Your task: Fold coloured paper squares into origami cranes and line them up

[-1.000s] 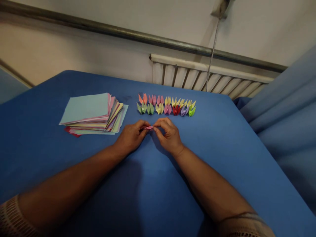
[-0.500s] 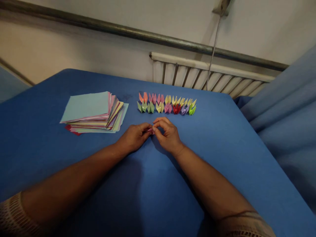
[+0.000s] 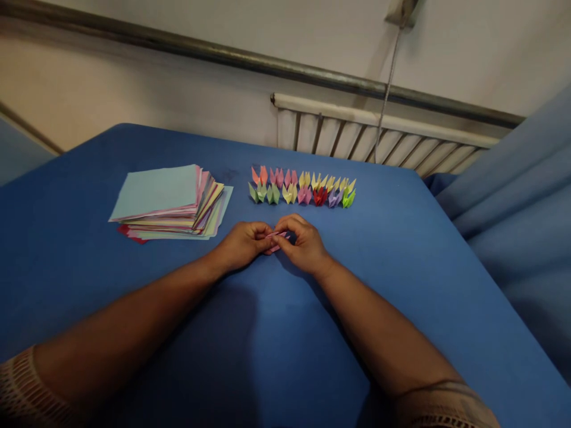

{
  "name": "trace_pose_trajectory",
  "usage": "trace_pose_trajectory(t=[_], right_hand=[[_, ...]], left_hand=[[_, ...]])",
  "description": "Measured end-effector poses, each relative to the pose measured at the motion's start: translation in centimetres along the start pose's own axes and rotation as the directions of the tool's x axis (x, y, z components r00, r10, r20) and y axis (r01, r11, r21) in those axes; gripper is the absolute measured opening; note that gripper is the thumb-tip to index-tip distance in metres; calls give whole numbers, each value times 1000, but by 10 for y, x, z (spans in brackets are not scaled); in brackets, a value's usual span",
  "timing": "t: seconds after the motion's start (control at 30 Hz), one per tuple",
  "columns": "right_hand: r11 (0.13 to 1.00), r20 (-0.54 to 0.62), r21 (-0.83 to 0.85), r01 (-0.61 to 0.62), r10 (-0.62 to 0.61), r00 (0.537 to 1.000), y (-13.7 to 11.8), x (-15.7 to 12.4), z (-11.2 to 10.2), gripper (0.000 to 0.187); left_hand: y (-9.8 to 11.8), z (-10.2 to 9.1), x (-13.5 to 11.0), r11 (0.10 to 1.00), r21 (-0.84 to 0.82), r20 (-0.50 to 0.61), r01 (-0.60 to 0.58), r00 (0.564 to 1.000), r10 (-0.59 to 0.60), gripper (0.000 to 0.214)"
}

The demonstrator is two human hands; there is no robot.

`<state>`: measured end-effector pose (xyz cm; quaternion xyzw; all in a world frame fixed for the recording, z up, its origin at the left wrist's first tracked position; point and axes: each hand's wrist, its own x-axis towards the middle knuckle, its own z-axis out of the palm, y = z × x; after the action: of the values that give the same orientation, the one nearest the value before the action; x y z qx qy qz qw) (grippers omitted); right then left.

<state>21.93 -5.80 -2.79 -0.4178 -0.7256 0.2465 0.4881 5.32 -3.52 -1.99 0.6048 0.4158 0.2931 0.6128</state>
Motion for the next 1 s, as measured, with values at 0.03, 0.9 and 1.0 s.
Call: trace_pose_trajectory(t=[0.03, 0.9, 1.0], right_hand=[[1000, 13, -5, 3, -3, 1000, 0, 0, 0, 4], [857, -117, 414, -307, 384, 916, -3, 4, 13, 19], [860, -117, 402, -313, 388, 914, -4, 4, 13, 16]], left_hand=[[0, 0, 0, 1000, 7, 9, -8, 1000, 8, 19], [11, -4, -1, 936, -339, -99, 100, 985, -142, 30], [12, -1, -2, 946, -307, -80, 102, 988, -133, 32]])
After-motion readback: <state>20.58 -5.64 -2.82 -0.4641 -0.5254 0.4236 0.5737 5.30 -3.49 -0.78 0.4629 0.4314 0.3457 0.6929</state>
